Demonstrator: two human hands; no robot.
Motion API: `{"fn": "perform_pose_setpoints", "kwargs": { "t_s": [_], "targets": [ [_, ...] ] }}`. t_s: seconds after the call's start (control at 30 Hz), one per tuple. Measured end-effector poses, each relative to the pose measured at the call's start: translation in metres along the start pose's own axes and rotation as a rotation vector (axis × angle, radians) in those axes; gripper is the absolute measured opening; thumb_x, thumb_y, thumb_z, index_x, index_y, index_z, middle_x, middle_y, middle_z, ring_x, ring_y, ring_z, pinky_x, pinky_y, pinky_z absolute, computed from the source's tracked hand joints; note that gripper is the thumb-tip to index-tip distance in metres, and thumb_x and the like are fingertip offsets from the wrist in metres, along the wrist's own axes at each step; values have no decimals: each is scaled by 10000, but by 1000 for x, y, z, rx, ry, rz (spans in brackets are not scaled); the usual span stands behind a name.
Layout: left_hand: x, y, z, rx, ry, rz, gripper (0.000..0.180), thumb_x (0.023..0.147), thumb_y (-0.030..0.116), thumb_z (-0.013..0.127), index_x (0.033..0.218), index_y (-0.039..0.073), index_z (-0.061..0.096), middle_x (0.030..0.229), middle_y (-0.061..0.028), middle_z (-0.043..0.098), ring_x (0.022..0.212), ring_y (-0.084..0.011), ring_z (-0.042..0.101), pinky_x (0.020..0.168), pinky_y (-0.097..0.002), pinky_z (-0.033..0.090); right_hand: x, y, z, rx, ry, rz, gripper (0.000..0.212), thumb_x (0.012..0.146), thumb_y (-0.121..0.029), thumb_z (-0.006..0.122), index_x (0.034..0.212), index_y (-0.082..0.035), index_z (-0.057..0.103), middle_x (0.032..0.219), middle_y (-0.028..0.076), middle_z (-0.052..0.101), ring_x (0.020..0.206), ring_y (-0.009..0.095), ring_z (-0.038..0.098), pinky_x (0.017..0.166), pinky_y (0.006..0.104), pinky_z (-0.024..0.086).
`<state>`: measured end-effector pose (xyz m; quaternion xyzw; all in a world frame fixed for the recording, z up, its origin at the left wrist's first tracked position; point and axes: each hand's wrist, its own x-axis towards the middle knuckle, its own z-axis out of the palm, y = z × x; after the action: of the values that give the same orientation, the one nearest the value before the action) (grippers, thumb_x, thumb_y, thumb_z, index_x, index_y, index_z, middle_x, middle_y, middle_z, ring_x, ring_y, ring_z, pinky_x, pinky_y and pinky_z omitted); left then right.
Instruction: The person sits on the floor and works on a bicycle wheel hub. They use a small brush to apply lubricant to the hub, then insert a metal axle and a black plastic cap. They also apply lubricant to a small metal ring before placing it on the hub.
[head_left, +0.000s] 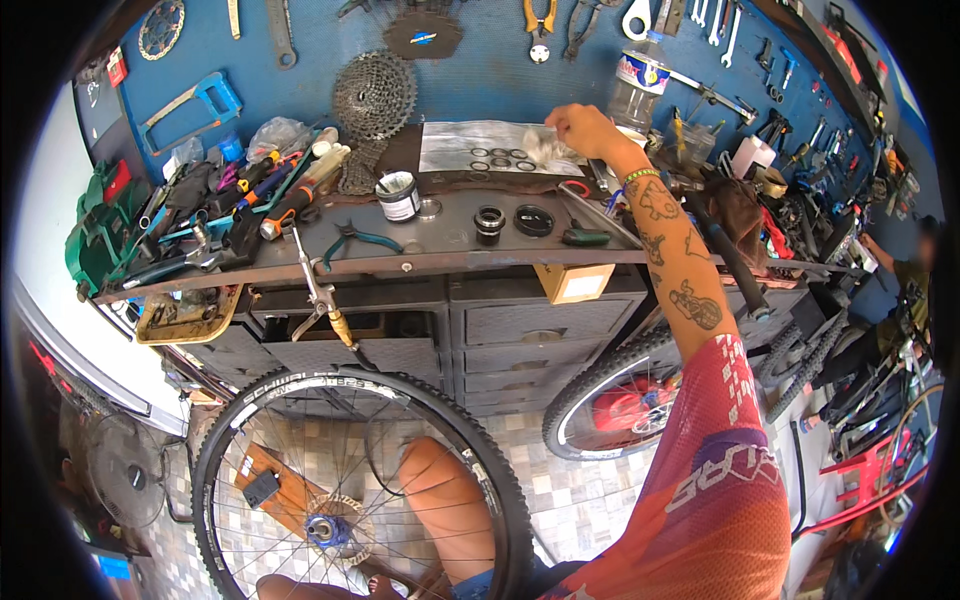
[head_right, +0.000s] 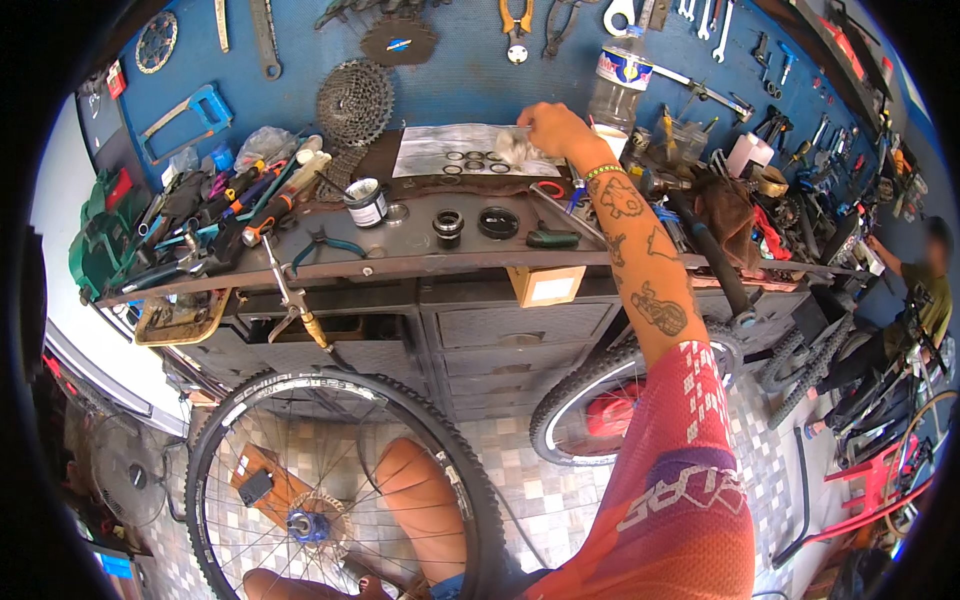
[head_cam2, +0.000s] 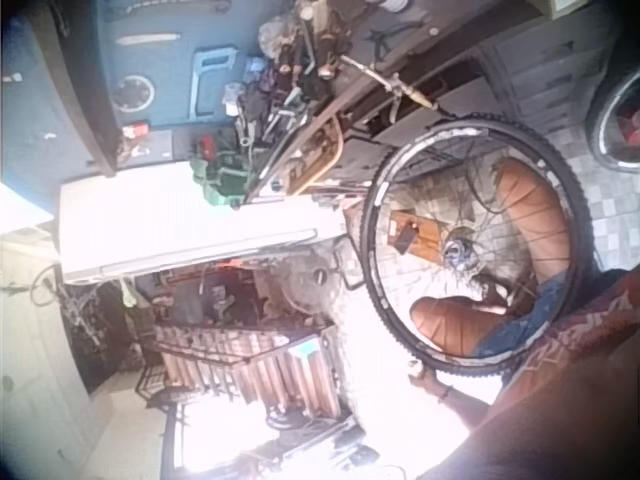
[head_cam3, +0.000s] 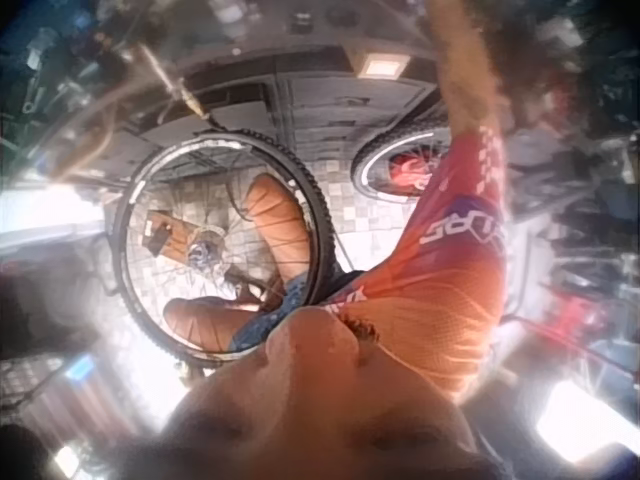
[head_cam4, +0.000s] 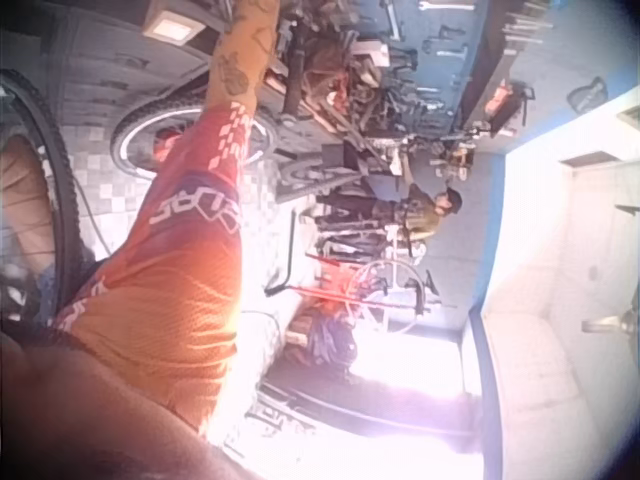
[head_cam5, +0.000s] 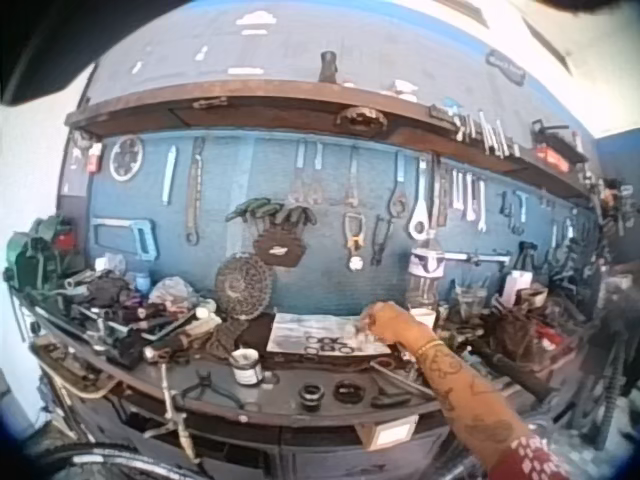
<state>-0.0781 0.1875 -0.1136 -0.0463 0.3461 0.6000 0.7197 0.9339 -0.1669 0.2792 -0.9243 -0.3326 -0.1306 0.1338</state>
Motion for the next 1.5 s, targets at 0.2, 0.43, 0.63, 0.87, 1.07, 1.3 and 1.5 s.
{"fn": "perform_pose_setpoints", "kwargs": {
  "t_s": [0.2, 0.43, 0.63, 0.87, 1.07, 1.3, 1.5],
  "targets": [
    [0, -3, -3, 38, 24, 53, 408, 1010, 137, 671, 1369, -46, 613, 1278, -178, 708, 1209, -258, 690, 1088, -399, 567, -3, -23, 22, 6, 234, -179, 417, 946, -149, 711, 1357, -85, 706, 1388, 206, 666, 1100, 340, 732, 1029, 414, 563],
    [3, -11, -8, 71, 66, 100, 403, 1043, 158, 629, 1379, -63, 593, 1285, -190, 697, 1211, -264, 686, 1096, -394, 562, 0, -86, 16, 491, -167, -243, 276, 926, -167, 768, 1149, -4, 780, 937, 121, 794, 848, 202, 736, 783, 353, 578],
    [6, 3, -24, 82, 104, 165, 404, 1072, 176, 593, 1387, -77, 576, 1290, -200, 688, 1213, -269, 682, 1104, -390, 558, -38, -171, 24, 559, -528, -625, 289, 886, -133, 819, 1159, -44, 787, 987, 58, 775, 871, 160, 687, 768, 353, 554],
    [17, 55, -76, 104, 135, 278, 411, 1105, 197, 552, 1396, -93, 556, 1297, -212, 678, 1216, -274, 678, 1112, -385, 554, -52, -184, 60, 277, -300, -909, 216, 895, -106, 774, 1098, -34, 754, 1091, 101, 744, 911, 214, 681, 848, 382, 558],
    [-11, 79, -106, 61, 72, 305, 399, 1105, 184, 559, 1386, -97, 532, 1254, -216, 679, 1177, -277, 697, 1079, -391, 594, -105, -218, 27, 776, -79, -551, 199, 1022, -175, 714, 1095, 3, 763, 1168, 102, 776, 978, 160, 720, 850, 316, 566],
    [6, 74, -106, 76, -34, 294, 337, 1085, 165, 582, 1277, -108, 532, 1194, -210, 658, 1124, -308, 683, 1055, -408, 593, -236, -278, 103, 1679, -554, -315, 252, 1115, -207, 595, 1187, 21, 677, 1238, 248, 741, 967, 239, 773, 851, 358, 644],
    [-75, 18, -3, 201, -153, 428, 326, 1126, 239, 538, 1277, -50, 554, 1031, -106, 605, 976, -228, 626, 1001, -383, 581, -332, -342, 153, 1782, -620, -89, 169, 1004, -81, 742, 1131, -7, 656, 1181, 177, 718, 962, 201, 740, 825, 347, 634]
  ]
}}
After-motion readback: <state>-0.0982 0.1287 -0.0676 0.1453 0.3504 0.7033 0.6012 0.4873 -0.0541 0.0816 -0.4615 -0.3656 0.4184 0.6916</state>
